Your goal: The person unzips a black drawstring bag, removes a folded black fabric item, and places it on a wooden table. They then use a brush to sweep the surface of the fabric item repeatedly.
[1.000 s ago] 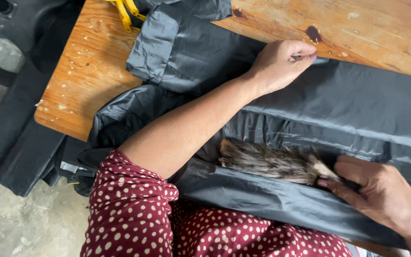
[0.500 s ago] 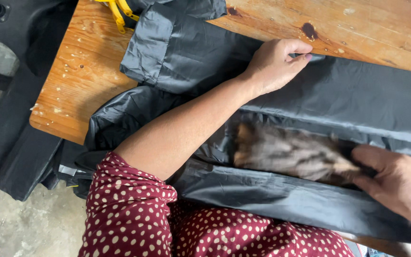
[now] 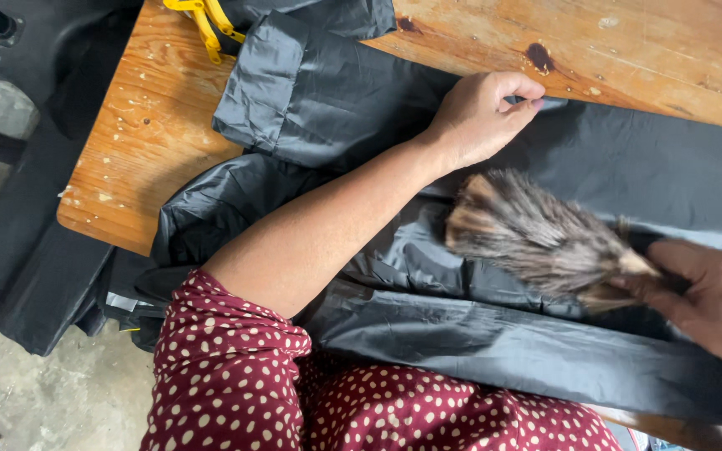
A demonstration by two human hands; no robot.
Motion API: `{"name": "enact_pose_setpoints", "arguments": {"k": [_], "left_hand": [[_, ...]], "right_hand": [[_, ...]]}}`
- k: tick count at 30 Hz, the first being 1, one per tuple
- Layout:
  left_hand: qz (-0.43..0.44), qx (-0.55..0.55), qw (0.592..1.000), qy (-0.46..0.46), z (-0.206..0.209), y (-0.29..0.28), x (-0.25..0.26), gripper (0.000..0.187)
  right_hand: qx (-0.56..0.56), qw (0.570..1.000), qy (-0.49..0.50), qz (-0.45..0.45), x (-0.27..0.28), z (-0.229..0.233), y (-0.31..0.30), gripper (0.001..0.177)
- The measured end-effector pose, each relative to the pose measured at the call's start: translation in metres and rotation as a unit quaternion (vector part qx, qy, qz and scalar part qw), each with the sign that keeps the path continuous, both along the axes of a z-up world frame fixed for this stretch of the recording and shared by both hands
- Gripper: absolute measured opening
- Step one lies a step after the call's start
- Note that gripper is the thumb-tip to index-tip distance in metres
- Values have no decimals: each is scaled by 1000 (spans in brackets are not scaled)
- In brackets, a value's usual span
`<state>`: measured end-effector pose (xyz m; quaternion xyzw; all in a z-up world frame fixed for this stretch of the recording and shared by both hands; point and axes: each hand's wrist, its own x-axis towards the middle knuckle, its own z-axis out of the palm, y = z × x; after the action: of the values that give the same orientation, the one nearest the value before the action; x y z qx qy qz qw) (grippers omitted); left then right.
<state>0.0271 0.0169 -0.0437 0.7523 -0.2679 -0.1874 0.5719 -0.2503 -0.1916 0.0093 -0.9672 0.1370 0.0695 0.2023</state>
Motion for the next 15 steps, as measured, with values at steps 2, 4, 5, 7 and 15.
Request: {"name": "enact_pose_setpoints", "arguments": {"k": [2,4,5,7,15], "left_hand": [[-1,-3,1000,5,2,2,0,34],[-5,-3,1000,-3,1,2,1,35],[-9,-3,1000,-10,0,2,1,35],[-11,-3,1000,-18,0,2,-1,34],[1,-130,982,-134,-10,-1,-9,85]], "right_hand": [[13,997,82,3,-10,-13,-10,35],[-17,992,122,41,-9,-9,-7,36],[-48,983,162,79,-10,-8,-6,36],[3,992,101,77,-17,-12,-13,32],[113,979,-52,-161,-44,-10,-26,27]]}}
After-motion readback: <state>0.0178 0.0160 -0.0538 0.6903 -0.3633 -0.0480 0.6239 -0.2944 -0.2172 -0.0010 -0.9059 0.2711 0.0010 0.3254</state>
